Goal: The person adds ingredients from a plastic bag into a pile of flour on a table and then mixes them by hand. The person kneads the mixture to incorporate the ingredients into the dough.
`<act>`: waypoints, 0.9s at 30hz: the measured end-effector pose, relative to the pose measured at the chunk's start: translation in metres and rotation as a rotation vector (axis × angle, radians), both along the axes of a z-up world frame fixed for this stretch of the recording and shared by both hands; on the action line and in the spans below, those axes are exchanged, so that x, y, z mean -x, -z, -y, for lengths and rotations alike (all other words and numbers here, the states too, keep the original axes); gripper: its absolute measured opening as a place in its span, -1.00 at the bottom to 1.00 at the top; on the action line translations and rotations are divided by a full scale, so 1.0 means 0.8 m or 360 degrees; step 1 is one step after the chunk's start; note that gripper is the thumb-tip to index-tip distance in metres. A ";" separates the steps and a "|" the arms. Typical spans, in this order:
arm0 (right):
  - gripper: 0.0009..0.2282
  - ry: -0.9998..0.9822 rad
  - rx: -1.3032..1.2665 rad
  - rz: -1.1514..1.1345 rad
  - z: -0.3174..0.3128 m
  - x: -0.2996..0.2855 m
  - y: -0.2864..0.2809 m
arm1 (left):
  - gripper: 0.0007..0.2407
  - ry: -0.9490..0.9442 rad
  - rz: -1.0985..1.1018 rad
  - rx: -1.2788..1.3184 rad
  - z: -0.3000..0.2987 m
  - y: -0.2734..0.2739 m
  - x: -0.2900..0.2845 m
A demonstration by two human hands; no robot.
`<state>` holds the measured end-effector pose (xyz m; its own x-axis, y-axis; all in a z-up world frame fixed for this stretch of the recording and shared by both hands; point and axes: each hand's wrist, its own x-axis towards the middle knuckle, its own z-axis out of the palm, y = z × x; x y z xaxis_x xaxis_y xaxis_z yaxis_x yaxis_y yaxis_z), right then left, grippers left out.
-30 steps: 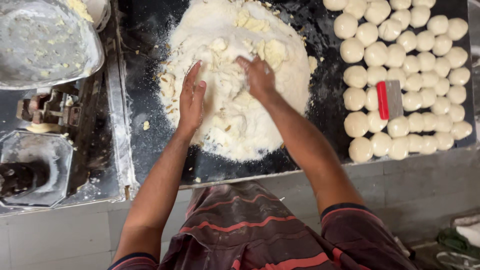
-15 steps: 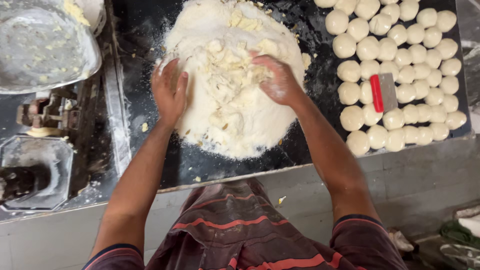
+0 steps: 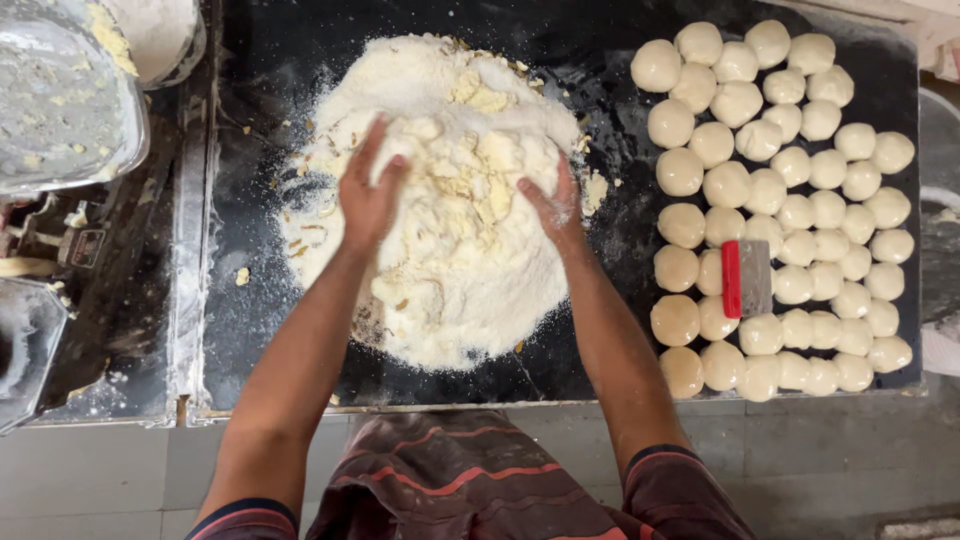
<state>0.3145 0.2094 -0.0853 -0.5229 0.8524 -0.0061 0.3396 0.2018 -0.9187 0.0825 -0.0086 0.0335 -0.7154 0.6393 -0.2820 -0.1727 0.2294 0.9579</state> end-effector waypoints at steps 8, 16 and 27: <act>-0.11 -0.0415 0.0227 0.0192 0.041 0.068 -0.083 | -0.51 0.0505 -0.0656 -0.0360 -0.055 0.012 -0.017; -0.39 -0.0357 -0.0329 0.0348 0.094 0.102 -0.156 | -0.53 0.0401 0.0004 -0.0671 -0.043 0.021 0.025; 0.38 -0.0048 -0.0687 0.0681 0.280 0.022 -0.145 | -0.49 0.0714 -0.1367 -0.0202 0.023 0.053 0.060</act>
<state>0.2969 -0.0149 0.0309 -0.5745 0.8094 0.1218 0.6488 0.5410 -0.5351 0.0346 -0.0269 -0.0087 -0.3283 0.8919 0.3111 0.6736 -0.0098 0.7390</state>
